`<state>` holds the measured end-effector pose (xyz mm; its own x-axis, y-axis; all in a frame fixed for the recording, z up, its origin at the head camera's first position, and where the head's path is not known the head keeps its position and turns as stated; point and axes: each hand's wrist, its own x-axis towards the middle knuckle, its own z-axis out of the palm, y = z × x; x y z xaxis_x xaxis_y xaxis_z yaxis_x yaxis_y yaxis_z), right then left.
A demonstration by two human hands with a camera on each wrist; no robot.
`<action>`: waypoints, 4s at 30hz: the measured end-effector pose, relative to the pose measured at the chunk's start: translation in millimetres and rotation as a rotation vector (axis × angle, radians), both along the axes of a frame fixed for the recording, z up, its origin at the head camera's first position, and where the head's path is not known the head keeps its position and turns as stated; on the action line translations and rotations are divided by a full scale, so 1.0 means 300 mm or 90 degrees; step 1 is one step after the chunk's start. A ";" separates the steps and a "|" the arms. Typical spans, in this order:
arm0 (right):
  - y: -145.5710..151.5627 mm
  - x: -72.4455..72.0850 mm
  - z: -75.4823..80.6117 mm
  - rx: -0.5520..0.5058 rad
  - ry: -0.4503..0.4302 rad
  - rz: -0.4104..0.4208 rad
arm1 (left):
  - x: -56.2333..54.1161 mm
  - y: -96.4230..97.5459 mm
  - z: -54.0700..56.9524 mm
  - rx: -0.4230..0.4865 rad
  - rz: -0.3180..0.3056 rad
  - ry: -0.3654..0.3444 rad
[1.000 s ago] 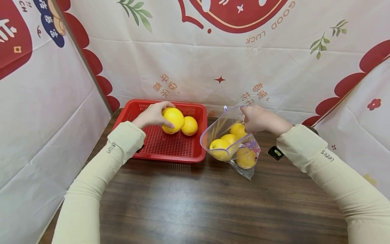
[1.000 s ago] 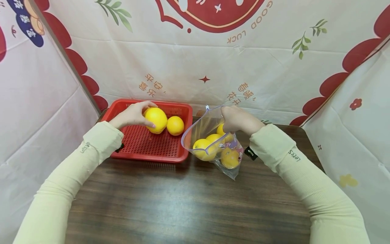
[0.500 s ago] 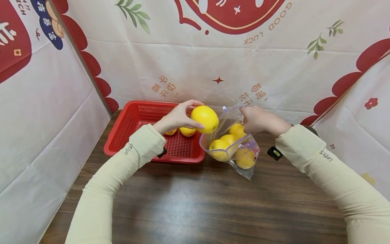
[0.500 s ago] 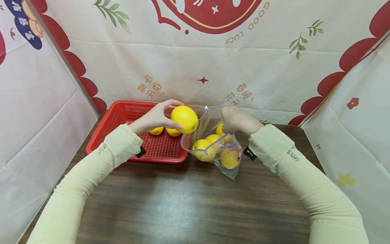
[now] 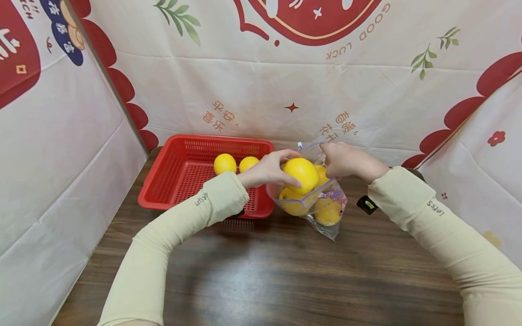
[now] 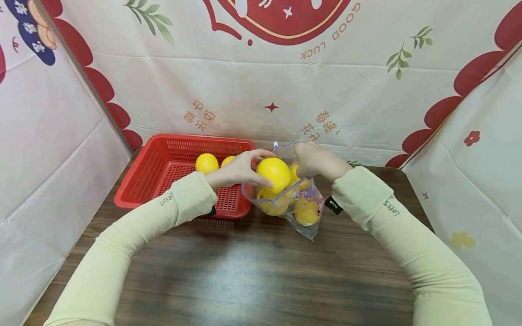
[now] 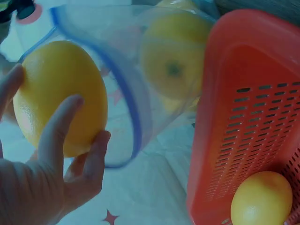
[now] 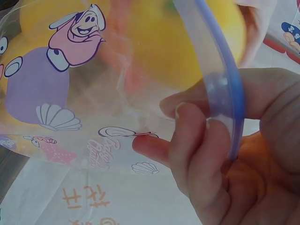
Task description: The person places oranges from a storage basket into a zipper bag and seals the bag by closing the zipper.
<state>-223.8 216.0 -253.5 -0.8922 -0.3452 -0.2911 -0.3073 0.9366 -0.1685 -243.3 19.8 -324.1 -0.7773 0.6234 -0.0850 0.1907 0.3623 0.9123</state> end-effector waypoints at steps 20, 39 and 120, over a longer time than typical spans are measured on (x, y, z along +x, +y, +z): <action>0.028 -0.014 0.018 -0.027 -0.023 -0.027 | -0.011 0.037 0.013 -0.149 -0.035 0.178; 0.043 -0.007 0.014 -0.008 -0.021 -0.035 | -0.247 -0.173 0.032 -0.197 0.114 0.116; 0.044 -0.005 0.006 -0.023 -0.025 -0.030 | -0.111 -0.185 0.099 -0.038 0.057 0.108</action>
<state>-225.4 229.1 -251.6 -0.8959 -0.3137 -0.3145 -0.2551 0.9430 -0.2137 -276.6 -35.6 -294.5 -0.8358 0.5488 0.0172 0.3040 0.4366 0.8467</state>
